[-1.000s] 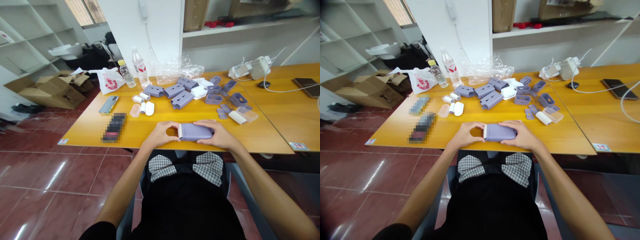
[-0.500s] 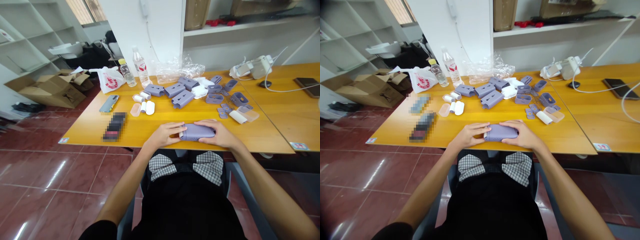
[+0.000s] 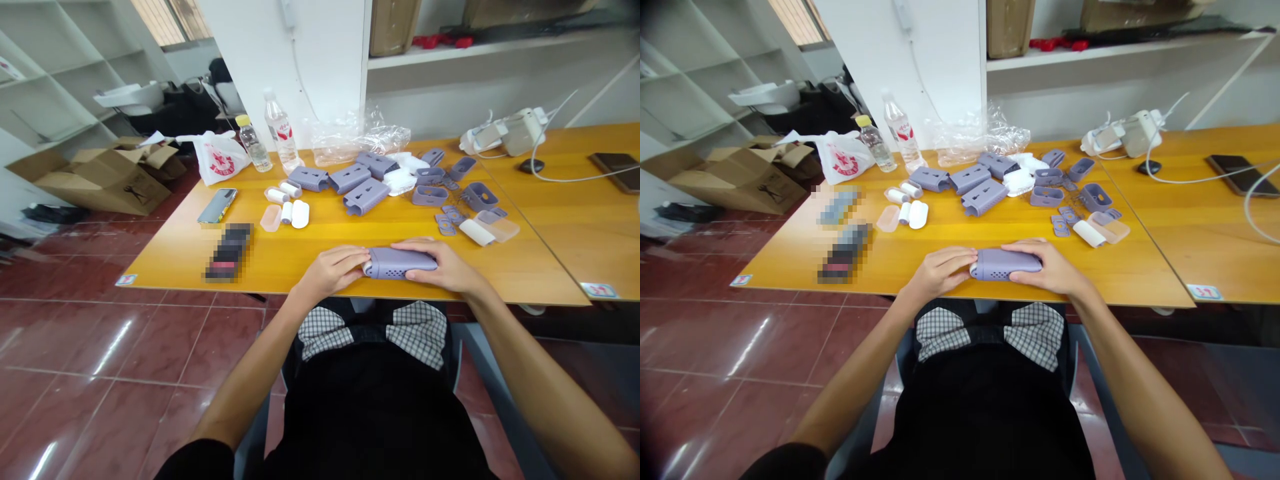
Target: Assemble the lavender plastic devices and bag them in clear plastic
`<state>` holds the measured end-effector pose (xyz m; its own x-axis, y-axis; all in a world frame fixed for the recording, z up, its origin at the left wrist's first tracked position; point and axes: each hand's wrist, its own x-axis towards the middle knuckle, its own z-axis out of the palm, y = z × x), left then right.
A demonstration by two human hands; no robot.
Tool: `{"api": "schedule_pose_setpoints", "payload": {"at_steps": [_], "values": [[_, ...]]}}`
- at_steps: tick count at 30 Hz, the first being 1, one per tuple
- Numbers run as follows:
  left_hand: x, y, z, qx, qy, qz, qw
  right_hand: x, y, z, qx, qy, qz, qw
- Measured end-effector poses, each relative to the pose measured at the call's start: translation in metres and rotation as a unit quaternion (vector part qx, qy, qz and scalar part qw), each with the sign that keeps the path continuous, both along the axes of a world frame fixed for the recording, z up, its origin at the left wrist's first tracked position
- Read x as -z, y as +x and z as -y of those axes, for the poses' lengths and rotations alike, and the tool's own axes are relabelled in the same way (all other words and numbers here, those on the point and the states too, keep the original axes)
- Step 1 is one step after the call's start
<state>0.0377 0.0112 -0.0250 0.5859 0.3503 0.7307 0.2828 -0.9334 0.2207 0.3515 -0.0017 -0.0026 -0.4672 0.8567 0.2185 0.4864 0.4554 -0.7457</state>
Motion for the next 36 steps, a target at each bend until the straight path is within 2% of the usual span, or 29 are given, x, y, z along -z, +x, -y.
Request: {"api": "schedule_pose_setpoints", "payload": {"at_steps": [9, 14, 20, 26, 32, 36], "values": [[0.0026, 0.0007, 0.0032, -0.010, -0.009, -0.006, 1.000, -0.0016, 0.0036, -0.0016, -0.011, -0.006, -0.001, 1.000], [0.0036, -0.0012, 0.0037, -0.019, -0.054, -0.008, 0.998, -0.0014, 0.0055, -0.0018, -0.013, -0.014, 0.001, 1.000], [0.0029, -0.0007, 0.0031, -0.015, -0.036, -0.010, 0.999, -0.0004, 0.0043, -0.0006, -0.004, -0.010, -0.010, 1.000], [-0.0021, 0.0008, 0.0027, -0.005, -0.086, -0.025, 0.996, -0.0002, 0.0058, 0.0000, -0.001, -0.021, -0.009, 1.000], [-0.0005, 0.0016, 0.0012, 0.013, -0.060, -0.027, 0.998, 0.0012, 0.0053, -0.0012, -0.007, -0.013, -0.013, 1.000], [0.0054, 0.0043, 0.0015, -0.003, -0.035, -0.039, 0.999, -0.0003, 0.0053, -0.0008, 0.002, -0.023, -0.017, 1.000]]}}
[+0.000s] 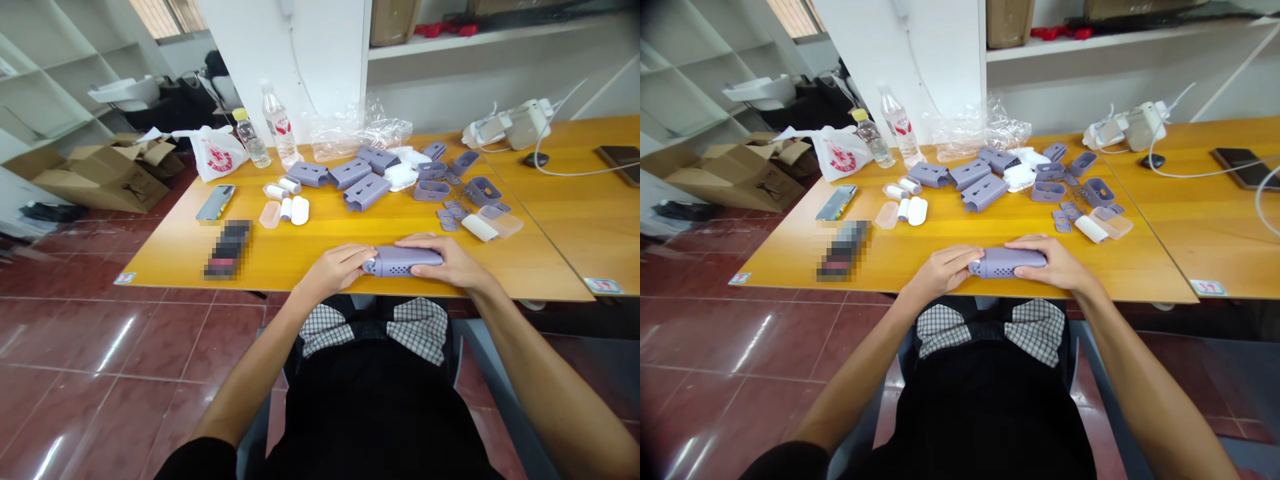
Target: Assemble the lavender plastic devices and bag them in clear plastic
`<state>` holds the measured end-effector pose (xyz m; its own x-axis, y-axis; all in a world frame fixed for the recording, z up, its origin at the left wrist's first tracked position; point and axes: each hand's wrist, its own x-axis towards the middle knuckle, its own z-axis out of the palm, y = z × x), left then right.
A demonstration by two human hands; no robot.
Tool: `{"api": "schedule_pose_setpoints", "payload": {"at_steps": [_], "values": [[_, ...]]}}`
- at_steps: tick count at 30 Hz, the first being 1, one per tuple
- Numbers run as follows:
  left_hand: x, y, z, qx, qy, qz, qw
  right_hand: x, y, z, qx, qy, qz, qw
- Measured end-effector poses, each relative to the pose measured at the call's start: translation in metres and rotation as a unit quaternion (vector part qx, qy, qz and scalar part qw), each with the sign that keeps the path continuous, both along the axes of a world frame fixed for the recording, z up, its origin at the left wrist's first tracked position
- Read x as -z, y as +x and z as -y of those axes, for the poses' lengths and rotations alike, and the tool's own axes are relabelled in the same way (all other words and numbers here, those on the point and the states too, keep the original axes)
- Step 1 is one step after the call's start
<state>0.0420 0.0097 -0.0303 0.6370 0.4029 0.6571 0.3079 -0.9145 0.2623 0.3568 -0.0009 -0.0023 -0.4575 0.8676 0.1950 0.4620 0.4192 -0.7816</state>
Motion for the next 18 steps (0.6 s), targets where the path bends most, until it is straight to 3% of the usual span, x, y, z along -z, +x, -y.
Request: {"api": "schedule_pose_setpoints", "payload": {"at_steps": [8, 18], "values": [[-0.0035, 0.0067, 0.0090, -0.025, 0.032, 0.005, 0.999, -0.0043, 0.0018, -0.0003, -0.011, -0.022, -0.013, 1.000], [-0.0025, 0.0049, 0.0063, -0.024, -0.026, 0.011, 0.999, -0.0050, 0.0013, -0.0001, 0.001, -0.037, -0.034, 0.999]]}}
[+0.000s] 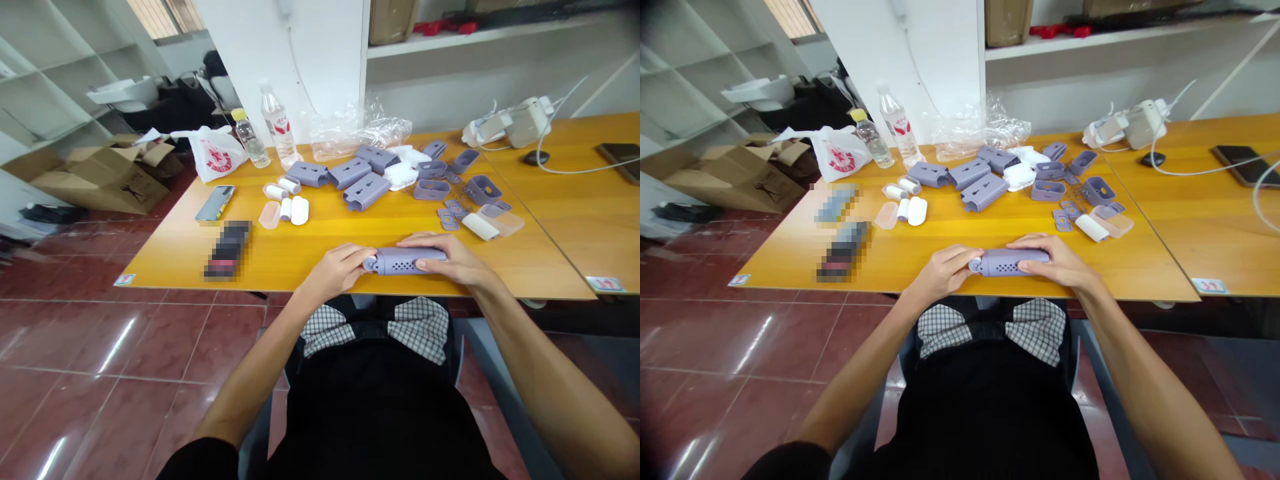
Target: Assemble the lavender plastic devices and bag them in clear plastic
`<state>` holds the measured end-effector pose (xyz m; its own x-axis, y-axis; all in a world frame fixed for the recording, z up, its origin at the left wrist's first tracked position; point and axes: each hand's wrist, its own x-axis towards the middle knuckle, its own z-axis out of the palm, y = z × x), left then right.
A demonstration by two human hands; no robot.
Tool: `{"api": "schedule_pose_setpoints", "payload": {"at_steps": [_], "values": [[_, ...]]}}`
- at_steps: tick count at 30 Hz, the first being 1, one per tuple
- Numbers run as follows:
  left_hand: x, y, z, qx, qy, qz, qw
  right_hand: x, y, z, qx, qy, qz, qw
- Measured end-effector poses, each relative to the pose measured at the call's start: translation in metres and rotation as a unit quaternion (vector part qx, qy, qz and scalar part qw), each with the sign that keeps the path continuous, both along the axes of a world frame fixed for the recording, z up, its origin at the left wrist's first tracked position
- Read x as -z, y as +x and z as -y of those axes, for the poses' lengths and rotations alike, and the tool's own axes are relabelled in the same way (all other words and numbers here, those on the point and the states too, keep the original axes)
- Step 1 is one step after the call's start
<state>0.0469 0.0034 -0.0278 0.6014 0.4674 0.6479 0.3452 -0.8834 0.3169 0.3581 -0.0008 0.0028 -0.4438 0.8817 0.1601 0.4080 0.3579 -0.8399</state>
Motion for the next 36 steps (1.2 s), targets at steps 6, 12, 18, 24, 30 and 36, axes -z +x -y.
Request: {"api": "schedule_pose_setpoints", "payload": {"at_steps": [6, 12, 18, 24, 30, 36], "values": [[-0.001, 0.004, 0.005, -0.027, 0.041, -0.016, 0.999, 0.000, -0.002, -0.001, 0.011, -0.002, 0.001, 1.000], [0.001, 0.004, 0.003, -0.028, 0.057, -0.014, 0.998, -0.001, -0.005, 0.000, 0.006, 0.009, 0.003, 1.000], [0.003, 0.001, 0.003, -0.022, 0.041, -0.005, 0.999, -0.001, -0.009, 0.002, 0.015, 0.015, 0.004, 1.000], [-0.001, 0.001, 0.000, -0.020, -0.056, 0.020, 0.998, 0.005, -0.009, 0.002, 0.023, 0.041, 0.014, 0.999], [-0.011, -0.005, -0.007, -0.024, -0.229, 0.017, 0.973, 0.014, -0.013, 0.004, 0.036, 0.122, 0.015, 0.992], [-0.002, -0.004, -0.009, 0.028, -0.326, 0.136, 0.935, 0.014, -0.014, 0.004, 0.034, 0.133, -0.012, 0.991]]}}
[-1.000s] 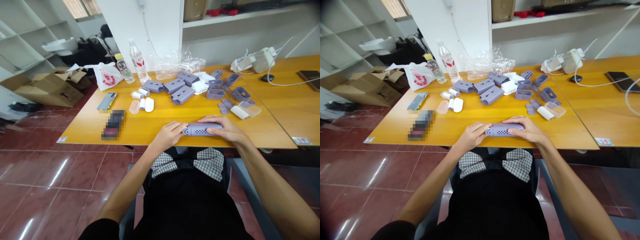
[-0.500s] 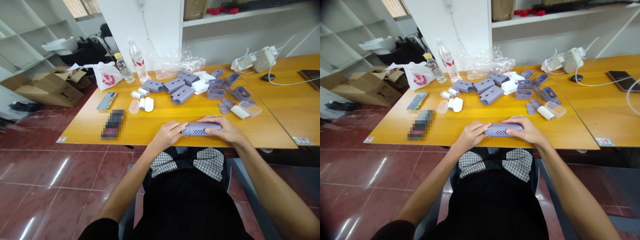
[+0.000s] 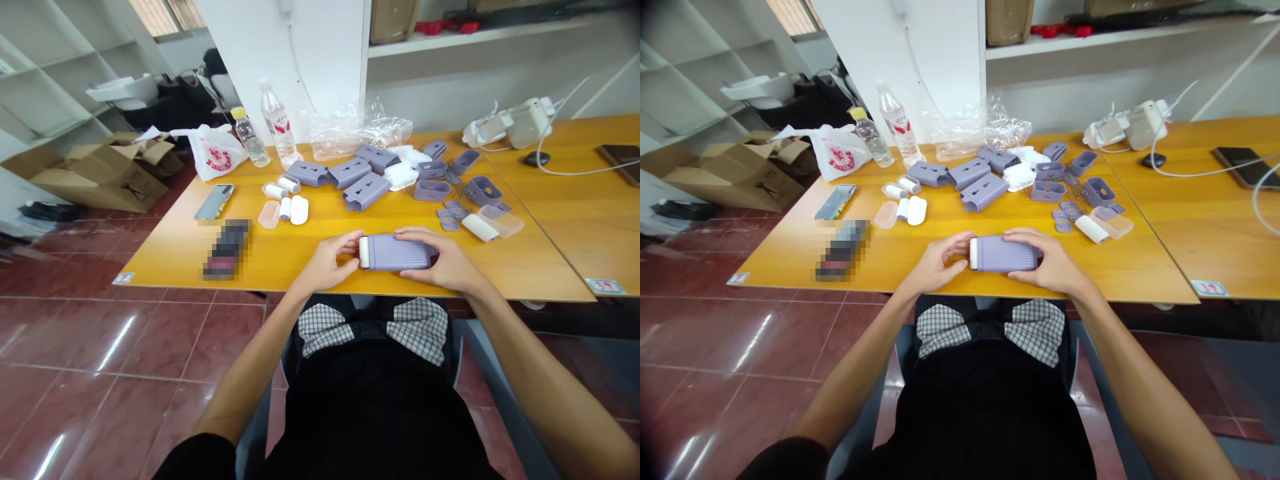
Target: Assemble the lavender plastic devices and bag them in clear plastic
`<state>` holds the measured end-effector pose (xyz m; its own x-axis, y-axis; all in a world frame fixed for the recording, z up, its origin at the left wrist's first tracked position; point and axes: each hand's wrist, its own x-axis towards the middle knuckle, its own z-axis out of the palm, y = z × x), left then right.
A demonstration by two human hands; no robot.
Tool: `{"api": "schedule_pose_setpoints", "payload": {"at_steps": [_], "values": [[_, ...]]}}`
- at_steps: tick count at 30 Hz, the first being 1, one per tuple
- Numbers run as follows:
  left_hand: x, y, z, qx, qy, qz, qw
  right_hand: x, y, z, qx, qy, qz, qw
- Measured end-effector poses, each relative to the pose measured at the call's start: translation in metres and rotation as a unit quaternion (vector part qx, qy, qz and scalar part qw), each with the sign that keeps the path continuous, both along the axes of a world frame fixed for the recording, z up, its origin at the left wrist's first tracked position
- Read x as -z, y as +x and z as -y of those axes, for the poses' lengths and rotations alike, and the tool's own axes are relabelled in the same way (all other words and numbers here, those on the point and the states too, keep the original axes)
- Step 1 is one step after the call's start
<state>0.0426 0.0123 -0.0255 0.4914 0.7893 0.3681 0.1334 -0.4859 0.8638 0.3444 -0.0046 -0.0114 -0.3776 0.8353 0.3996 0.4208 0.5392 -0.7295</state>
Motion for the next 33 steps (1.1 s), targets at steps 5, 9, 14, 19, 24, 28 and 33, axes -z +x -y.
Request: {"api": "schedule_pose_setpoints", "payload": {"at_steps": [5, 9, 14, 19, 24, 28, 33], "values": [[0.005, 0.002, -0.003, -0.066, -0.002, -0.017, 0.998, 0.000, 0.000, 0.000, -0.010, 0.006, 0.006, 1.000], [0.008, 0.001, -0.006, -0.098, 0.035, -0.039, 0.994, -0.002, 0.000, 0.000, -0.011, -0.003, 0.016, 1.000], [0.002, 0.001, -0.004, -0.091, 0.039, -0.025, 0.995, -0.003, -0.002, 0.000, -0.007, -0.015, 0.027, 0.999], [-0.004, 0.003, -0.001, -0.086, 0.046, -0.052, 0.994, -0.001, -0.002, 0.001, 0.006, -0.020, 0.037, 0.999], [-0.004, 0.003, -0.001, -0.096, 0.046, -0.069, 0.992, 0.002, -0.003, 0.000, 0.013, -0.009, 0.053, 0.998], [-0.004, 0.006, -0.001, -0.100, 0.046, -0.049, 0.993, 0.004, -0.006, -0.001, 0.031, -0.004, 0.075, 0.997], [-0.010, -0.017, -0.007, -0.162, 0.100, -0.097, 0.977, 0.004, -0.007, -0.002, 0.069, 0.023, 0.091, 0.993]]}}
